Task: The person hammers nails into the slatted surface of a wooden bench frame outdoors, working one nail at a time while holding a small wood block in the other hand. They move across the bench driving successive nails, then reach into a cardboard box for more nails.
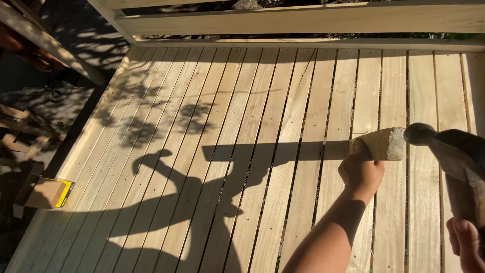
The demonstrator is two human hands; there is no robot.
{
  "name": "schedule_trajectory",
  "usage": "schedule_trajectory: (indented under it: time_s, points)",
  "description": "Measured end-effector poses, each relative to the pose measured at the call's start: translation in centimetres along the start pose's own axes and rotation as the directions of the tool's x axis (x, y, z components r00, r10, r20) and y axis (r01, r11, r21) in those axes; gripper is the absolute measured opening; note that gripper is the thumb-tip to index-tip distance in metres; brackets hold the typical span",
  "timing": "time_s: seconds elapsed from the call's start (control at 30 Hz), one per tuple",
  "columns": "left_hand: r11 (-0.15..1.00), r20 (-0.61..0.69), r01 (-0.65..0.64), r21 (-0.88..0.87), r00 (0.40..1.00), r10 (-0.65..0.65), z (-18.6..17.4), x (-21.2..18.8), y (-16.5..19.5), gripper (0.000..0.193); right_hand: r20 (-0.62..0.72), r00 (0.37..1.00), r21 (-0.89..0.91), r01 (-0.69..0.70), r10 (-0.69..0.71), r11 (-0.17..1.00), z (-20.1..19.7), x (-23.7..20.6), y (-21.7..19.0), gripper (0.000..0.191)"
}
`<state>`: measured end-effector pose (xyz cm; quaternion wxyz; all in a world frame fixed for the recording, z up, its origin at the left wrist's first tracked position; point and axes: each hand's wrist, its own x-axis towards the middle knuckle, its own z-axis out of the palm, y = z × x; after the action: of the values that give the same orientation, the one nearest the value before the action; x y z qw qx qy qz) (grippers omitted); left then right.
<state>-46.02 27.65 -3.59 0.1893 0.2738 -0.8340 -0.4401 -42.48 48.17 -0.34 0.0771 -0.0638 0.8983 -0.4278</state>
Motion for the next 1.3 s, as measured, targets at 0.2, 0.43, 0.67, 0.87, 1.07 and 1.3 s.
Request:
schedule_trajectory:
  time_s: [0.2, 0.43, 0.67, 0.87, 1.07, 1.3]
  points:
    - [0.999, 0.014, 0.029, 0.014, 0.999, -0.029, 0.7, 0.1, -0.8, 0.040, -0.037, 0.999, 0.097, -0.028, 0.031, 0.995, -1.1, 1.2, 1.0, 0.042]
    - [1.000, 0.034, 0.003, 0.002, 0.999, -0.003, 0.6, 0.3, -0.7, 0.039, 0.041, 0.999, 0.010, -0.014, 0.013, 1.000, -1.7, 0.8, 1.1, 0.045]
    - [0.999, -0.016, -0.048, -0.005, 0.999, 0.048, -0.3, 0.4, -0.1, 0.046, -0.076, 0.997, 0.198, 0.032, -0.017, 0.980, -3.1, 1.4, -1.6, 0.041]
    - [0.998, 0.077, 0.023, 0.060, 0.997, -0.028, -0.8, 0.0, 0.4, 0.039, 0.173, 0.971, -0.265, 0.206, -0.163, 0.942, -2.6, -0.6, -2.6, 0.032]
    - [0.996, 0.052, -0.020, 0.086, 0.999, 0.016, -0.5, -0.1, 0.0, 0.038, 0.097, 0.973, -0.219, -0.186, 0.212, 0.958, -4.5, 0.9, -3.1, 0.036]
    - [0.992, 0.110, -0.046, 0.116, 0.993, 0.034, 0.7, -0.9, -1.8, 0.036, -0.098, 0.982, 0.446, 0.188, -0.161, 0.875, -7.5, 0.7, -5.6, 0.049]
